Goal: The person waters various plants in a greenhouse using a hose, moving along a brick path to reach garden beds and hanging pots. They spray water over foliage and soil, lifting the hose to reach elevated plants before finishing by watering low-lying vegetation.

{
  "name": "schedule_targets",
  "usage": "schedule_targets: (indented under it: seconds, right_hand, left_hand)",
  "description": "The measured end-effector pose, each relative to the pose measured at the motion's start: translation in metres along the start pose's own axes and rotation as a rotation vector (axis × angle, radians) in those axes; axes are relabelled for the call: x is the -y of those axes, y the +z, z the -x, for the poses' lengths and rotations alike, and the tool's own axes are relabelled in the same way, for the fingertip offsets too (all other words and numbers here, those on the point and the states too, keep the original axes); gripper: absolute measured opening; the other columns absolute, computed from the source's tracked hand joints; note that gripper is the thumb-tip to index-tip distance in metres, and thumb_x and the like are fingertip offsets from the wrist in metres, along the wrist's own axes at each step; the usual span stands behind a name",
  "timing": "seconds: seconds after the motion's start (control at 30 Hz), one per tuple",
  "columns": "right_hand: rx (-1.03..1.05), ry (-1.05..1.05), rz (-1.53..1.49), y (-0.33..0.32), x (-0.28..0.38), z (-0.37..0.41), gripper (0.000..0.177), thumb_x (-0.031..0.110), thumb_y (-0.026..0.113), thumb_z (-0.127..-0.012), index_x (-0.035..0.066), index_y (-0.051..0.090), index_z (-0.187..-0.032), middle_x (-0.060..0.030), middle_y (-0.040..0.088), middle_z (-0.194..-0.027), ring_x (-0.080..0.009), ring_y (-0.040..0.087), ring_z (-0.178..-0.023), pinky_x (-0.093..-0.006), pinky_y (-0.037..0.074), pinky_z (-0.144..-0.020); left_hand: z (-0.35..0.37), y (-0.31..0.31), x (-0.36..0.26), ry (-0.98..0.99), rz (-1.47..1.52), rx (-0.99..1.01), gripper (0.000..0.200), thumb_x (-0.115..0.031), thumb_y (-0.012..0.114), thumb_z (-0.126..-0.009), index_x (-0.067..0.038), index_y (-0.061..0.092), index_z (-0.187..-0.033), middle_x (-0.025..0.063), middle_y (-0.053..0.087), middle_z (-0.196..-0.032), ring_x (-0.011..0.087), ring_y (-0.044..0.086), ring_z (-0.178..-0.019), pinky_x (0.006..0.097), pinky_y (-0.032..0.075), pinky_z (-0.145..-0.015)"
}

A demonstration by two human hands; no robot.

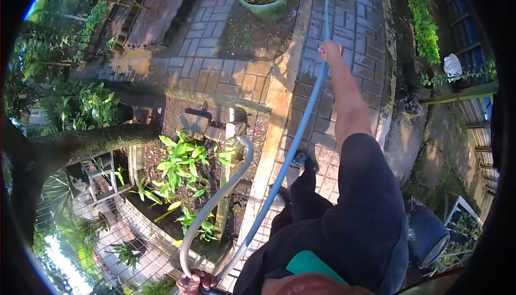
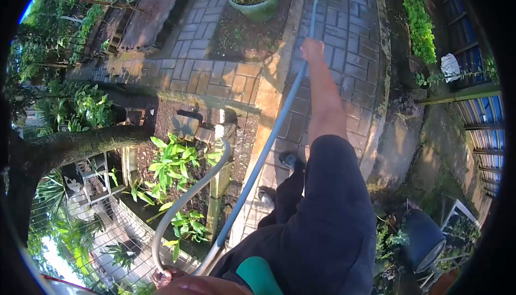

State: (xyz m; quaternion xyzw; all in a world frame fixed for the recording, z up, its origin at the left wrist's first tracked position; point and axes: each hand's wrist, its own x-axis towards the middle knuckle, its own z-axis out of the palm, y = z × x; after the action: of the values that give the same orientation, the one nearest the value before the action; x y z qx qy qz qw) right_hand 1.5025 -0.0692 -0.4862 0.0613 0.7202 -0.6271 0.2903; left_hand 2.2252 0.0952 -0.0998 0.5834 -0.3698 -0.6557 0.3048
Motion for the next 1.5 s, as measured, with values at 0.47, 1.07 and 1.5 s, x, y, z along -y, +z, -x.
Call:
schedule_targets:
  seconds: [0.47,1.07,1.5]
  right_hand:
    - [-0.307,-0.491,0.995,-0.268,-0.118,0.308,0.025,0.019,0.045,-0.091,-0.002,0.059,-0.091,-0.0274,0.064,-0.08,-0.0434,0.063,-0.077,-0.0511,0.05,-0.069]
    - [-0.566,0.552,0.927,-0.456,-0.488,0.904,0.032,0.023,0.036,-0.093,0.002,0.057,-0.104,-0.0218,0.066,-0.098,-0.0399,0.063,-0.097,-0.0482,0.05,-0.086]
    - [-0.176,1.244,1.015,-0.572,-0.713,1.227,0.032,0.025,0.06,-0.085,0.008,0.066,-0.112,-0.0132,0.064,-0.117,-0.0239,0.059,-0.113,-0.04,0.052,-0.089]
  left_hand:
    - [-0.073,0.02,-0.012,0.343,-0.354,0.268,0.018,-0.012,0.069,-0.084,-0.001,0.057,-0.076,0.0028,0.052,-0.057,0.0102,0.046,-0.046,0.0248,0.043,-0.044]
    - [-0.027,-0.103,0.073,0.127,-0.08,0.681,0.018,-0.021,0.057,-0.096,-0.006,0.054,-0.086,-0.0004,0.044,-0.064,0.0092,0.038,-0.057,0.0248,0.041,-0.054]
    - [0.12,-0.033,0.254,-0.033,-0.068,0.743,0.014,-0.014,0.068,-0.086,-0.003,0.06,-0.082,0.0024,0.049,-0.062,0.0121,0.044,-0.053,0.0281,0.04,-0.049]
